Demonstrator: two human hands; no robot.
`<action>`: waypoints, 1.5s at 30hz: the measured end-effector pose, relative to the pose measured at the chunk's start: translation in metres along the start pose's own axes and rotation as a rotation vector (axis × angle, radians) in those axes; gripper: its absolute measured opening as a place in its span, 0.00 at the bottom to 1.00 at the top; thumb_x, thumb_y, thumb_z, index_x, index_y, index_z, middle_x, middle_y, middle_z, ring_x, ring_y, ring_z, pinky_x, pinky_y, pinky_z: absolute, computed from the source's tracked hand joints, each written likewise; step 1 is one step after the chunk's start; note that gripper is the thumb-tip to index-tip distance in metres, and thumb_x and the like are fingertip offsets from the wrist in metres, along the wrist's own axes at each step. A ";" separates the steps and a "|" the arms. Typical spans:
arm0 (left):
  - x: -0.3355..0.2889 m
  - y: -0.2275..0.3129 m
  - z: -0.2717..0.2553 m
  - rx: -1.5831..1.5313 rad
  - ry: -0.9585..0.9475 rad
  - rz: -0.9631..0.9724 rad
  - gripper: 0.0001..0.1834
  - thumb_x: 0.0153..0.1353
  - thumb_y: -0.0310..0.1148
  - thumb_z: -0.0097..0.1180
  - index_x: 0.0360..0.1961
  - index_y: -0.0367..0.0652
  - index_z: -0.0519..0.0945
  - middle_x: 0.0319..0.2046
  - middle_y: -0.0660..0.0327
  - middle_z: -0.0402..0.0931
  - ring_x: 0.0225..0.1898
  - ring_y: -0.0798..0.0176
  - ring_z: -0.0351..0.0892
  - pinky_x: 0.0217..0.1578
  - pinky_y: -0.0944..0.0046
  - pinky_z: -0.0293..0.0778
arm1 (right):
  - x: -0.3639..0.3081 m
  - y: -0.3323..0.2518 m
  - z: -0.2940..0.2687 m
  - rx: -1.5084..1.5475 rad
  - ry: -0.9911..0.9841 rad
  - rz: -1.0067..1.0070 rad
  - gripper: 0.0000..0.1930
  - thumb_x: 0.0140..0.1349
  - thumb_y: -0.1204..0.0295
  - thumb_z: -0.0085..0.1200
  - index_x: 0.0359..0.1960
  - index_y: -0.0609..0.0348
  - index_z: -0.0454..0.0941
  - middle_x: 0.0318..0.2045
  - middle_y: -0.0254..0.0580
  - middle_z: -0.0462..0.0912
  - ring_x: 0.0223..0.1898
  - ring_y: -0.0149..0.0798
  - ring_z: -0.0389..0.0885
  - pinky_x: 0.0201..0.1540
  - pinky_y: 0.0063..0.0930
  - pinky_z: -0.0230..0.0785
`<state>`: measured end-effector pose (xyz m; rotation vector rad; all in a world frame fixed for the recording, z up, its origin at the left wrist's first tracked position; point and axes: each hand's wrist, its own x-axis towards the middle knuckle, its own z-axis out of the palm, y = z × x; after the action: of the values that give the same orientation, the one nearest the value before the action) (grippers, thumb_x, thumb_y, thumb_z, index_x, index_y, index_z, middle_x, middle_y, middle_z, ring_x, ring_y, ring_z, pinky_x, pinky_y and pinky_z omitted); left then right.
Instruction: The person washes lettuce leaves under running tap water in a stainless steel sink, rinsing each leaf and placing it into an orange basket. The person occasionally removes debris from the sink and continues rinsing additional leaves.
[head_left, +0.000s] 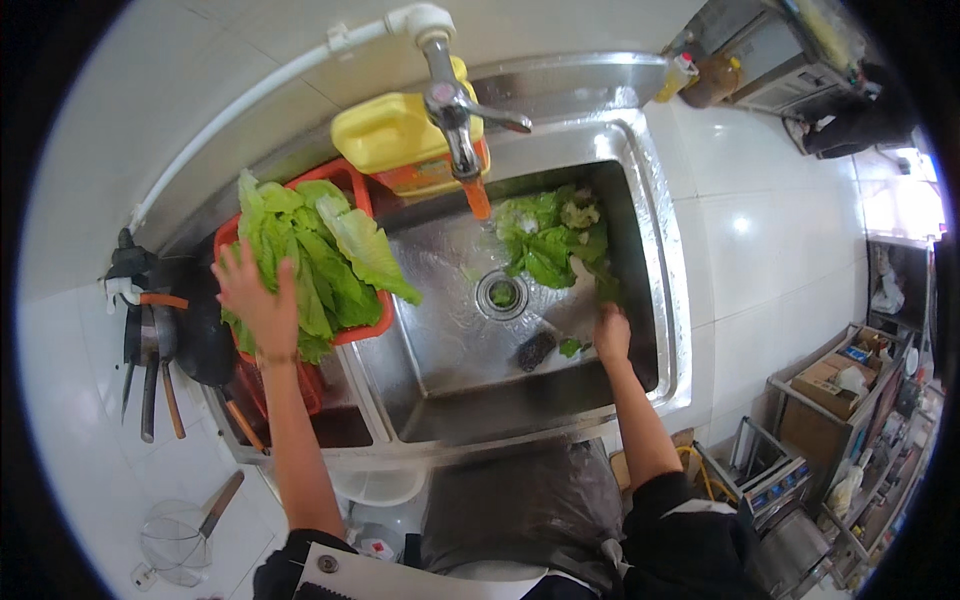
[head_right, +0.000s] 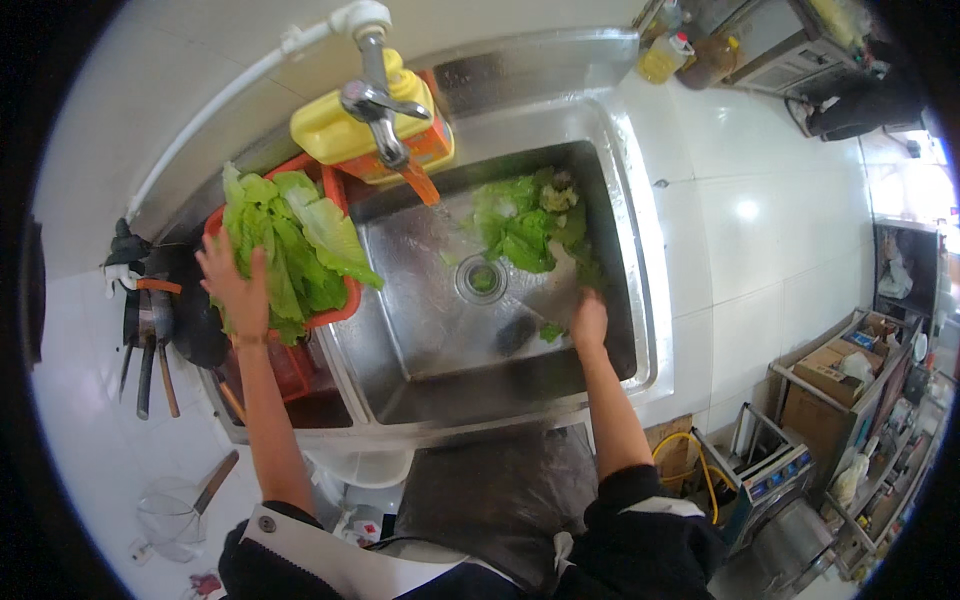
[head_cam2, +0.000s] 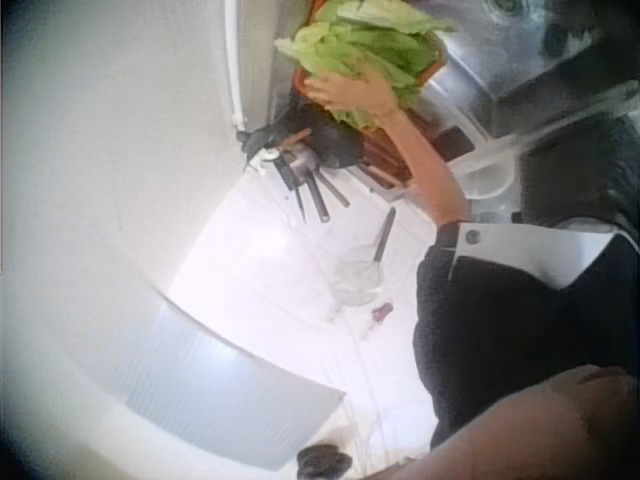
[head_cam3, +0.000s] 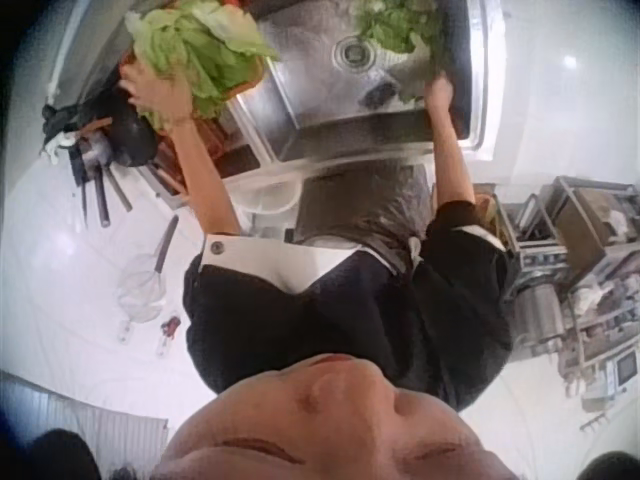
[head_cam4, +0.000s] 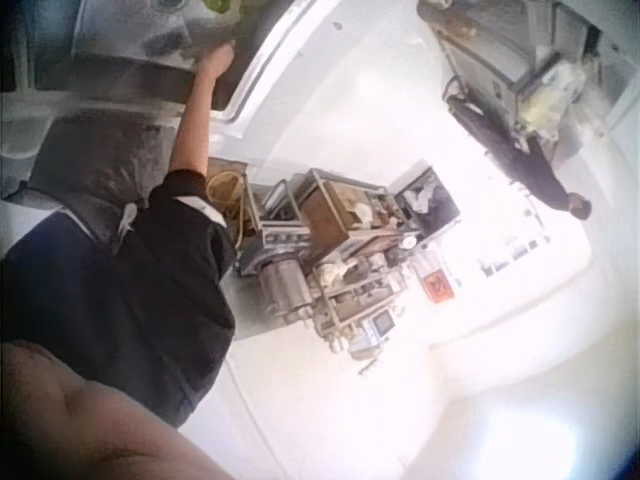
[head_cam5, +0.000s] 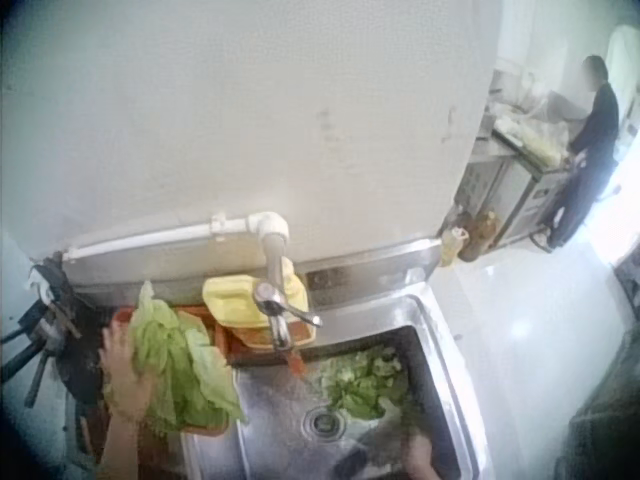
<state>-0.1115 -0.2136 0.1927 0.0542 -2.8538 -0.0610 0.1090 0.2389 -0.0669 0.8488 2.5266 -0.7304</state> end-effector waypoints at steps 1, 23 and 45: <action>-0.020 0.010 -0.014 -0.201 0.106 0.030 0.34 0.63 0.49 0.52 0.65 0.40 0.63 0.66 0.46 0.55 0.68 0.42 0.49 0.63 0.37 0.47 | 0.004 0.001 0.010 -0.103 -0.100 0.022 0.18 0.57 0.69 0.53 0.48 0.64 0.74 0.44 0.60 0.79 0.46 0.53 0.80 0.44 0.43 0.74; -0.193 0.177 0.305 -0.424 -0.583 -0.067 0.11 0.56 0.29 0.55 0.42 0.44 0.77 0.50 0.55 0.70 0.46 0.51 0.75 0.37 0.58 0.77 | 0.003 -0.009 -0.042 0.327 -0.103 0.136 0.29 0.51 0.70 0.66 0.56 0.63 0.70 0.48 0.55 0.79 0.47 0.41 0.80 0.50 0.32 0.72; -0.138 0.258 0.244 -0.599 -0.531 -0.133 0.36 0.45 0.26 0.64 0.59 0.50 0.70 0.57 0.48 0.60 0.60 0.40 0.55 0.60 0.44 0.55 | 0.019 -0.049 -0.034 0.381 0.274 -0.178 0.20 0.54 0.78 0.59 0.50 0.58 0.73 0.49 0.54 0.74 0.50 0.55 0.74 0.50 0.44 0.69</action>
<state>-0.0561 0.0588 -0.0680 0.1169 -3.1980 -1.0963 0.0567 0.2333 -0.0322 0.9022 2.7765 -1.2614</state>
